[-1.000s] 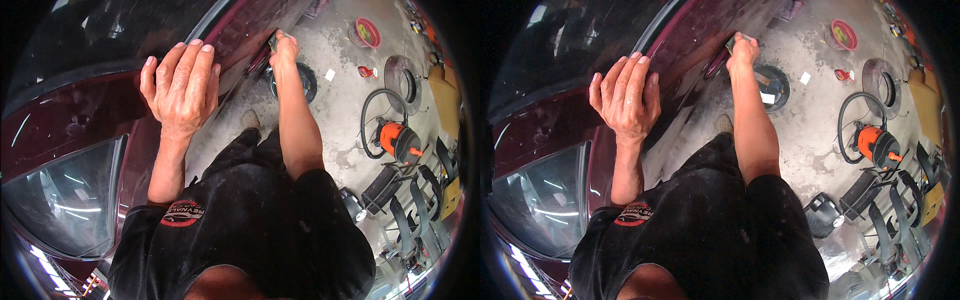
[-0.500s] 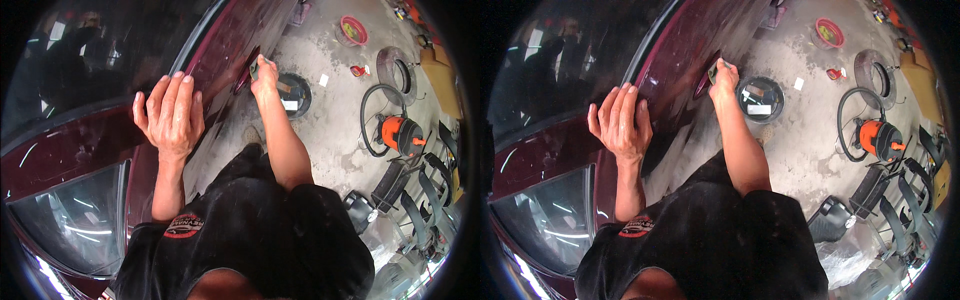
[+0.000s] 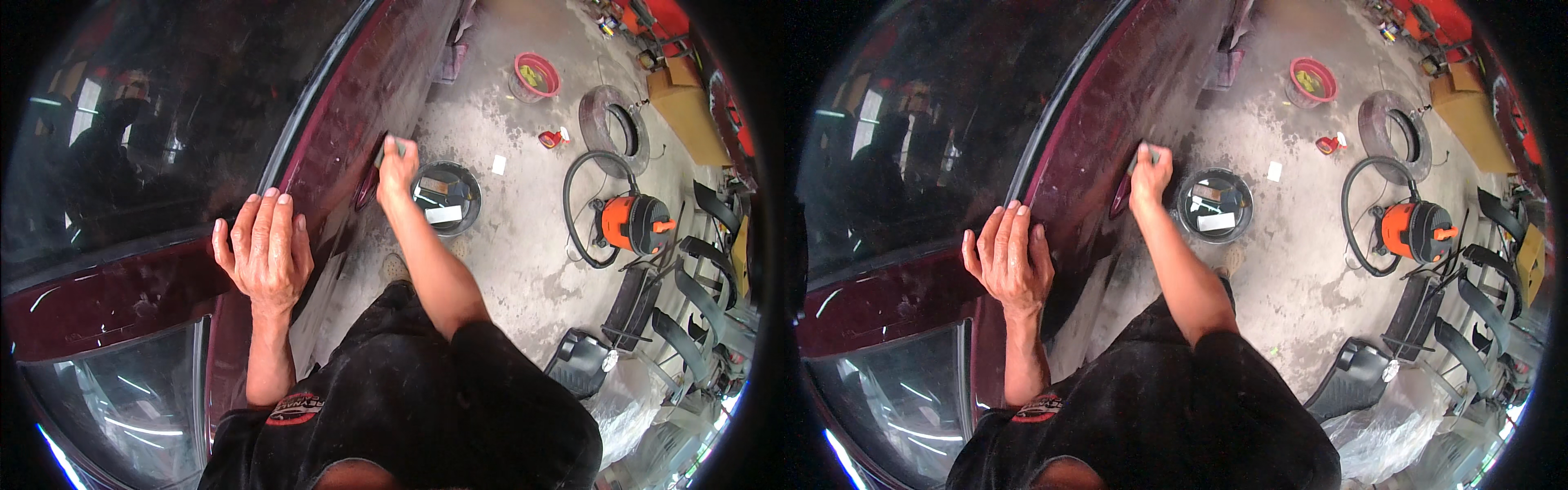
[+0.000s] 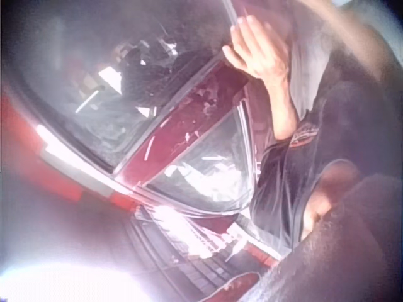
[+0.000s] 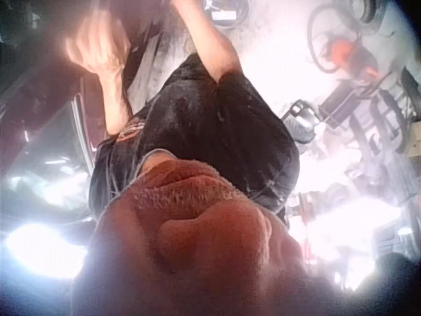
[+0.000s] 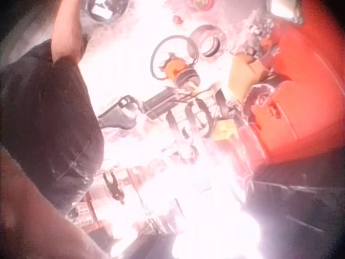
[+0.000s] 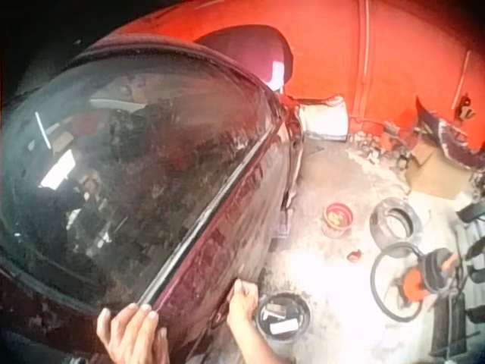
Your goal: The person sands the rear quarter panel of a maroon car using a sanding block, repeatedly dipping it into a bucket of water. The person works around the fuel door and along the rear window trim, occasionally touching the surface with a hand.
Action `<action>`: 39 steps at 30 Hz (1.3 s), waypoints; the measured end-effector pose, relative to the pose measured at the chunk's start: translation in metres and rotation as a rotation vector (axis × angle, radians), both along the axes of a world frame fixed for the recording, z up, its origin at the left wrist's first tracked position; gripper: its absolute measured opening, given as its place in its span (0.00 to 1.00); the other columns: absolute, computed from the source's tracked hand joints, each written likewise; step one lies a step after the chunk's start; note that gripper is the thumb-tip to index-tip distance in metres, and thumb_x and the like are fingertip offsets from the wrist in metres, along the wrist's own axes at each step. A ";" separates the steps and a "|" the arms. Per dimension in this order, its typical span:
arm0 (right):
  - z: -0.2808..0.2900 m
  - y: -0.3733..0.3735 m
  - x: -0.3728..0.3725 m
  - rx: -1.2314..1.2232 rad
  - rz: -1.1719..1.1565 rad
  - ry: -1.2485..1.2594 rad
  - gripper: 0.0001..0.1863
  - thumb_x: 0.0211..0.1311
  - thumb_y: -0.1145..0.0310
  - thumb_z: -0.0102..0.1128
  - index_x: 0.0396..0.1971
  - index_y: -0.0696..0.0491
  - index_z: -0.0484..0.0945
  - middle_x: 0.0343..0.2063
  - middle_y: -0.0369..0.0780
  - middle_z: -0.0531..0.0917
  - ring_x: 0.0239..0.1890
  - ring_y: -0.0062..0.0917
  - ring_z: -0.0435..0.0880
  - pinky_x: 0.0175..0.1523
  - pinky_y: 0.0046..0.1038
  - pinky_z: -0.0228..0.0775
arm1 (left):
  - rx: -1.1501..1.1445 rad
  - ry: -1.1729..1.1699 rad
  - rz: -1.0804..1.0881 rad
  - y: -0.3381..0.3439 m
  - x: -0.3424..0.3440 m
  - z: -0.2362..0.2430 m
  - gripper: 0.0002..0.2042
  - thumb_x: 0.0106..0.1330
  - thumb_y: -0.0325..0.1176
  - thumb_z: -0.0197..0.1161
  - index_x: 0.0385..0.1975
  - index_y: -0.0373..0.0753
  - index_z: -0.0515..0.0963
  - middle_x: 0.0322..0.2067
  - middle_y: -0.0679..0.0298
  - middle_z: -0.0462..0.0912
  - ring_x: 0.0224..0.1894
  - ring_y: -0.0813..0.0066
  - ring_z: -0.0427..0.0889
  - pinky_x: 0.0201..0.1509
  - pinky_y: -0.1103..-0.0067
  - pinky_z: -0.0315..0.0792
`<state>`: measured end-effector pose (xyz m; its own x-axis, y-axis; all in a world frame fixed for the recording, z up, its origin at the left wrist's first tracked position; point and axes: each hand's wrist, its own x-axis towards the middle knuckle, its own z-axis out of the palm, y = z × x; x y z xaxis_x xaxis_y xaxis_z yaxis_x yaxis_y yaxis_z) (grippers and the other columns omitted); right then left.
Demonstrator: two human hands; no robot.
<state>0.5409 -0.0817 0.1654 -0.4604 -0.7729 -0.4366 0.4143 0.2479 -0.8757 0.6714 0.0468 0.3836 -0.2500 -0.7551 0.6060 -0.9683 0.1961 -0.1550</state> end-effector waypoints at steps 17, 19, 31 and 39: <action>-0.008 0.054 0.009 -0.197 0.189 0.697 0.10 0.67 0.67 0.60 0.39 0.57 0.73 0.38 0.52 0.82 0.46 0.52 0.80 0.52 0.46 0.69 | -0.001 0.055 -0.033 0.002 -0.003 0.006 0.17 0.60 0.28 0.70 0.51 0.42 0.82 0.50 0.64 0.86 0.56 0.66 0.82 0.73 0.62 0.55; 0.007 0.077 0.017 -0.193 0.227 0.593 0.10 0.65 0.68 0.61 0.38 0.58 0.74 0.36 0.53 0.82 0.45 0.53 0.80 0.51 0.46 0.69 | -0.001 0.049 -0.021 0.004 -0.002 0.008 0.17 0.60 0.28 0.70 0.51 0.41 0.82 0.50 0.64 0.86 0.55 0.66 0.82 0.73 0.62 0.55; 0.000 0.071 0.014 -0.195 0.214 0.595 0.11 0.64 0.67 0.64 0.37 0.58 0.75 0.37 0.49 0.82 0.44 0.43 0.82 0.53 0.39 0.71 | -0.017 0.045 -0.013 0.006 -0.003 0.013 0.15 0.60 0.31 0.70 0.48 0.41 0.82 0.48 0.63 0.86 0.54 0.66 0.82 0.72 0.61 0.57; -0.057 -0.032 -0.036 -0.030 0.108 0.315 0.10 0.62 0.68 0.67 0.36 0.59 0.78 0.34 0.46 0.84 0.38 0.37 0.82 0.47 0.38 0.73 | -0.023 0.041 -0.053 -0.003 -0.003 0.006 0.16 0.59 0.31 0.71 0.48 0.41 0.83 0.47 0.65 0.86 0.52 0.67 0.83 0.71 0.63 0.57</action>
<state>0.5053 -0.1136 0.1082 -0.4836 -0.8350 -0.2624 0.0950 0.2479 -0.9641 0.6687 0.0439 0.3899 -0.2641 -0.7275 0.6332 -0.9622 0.2441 -0.1208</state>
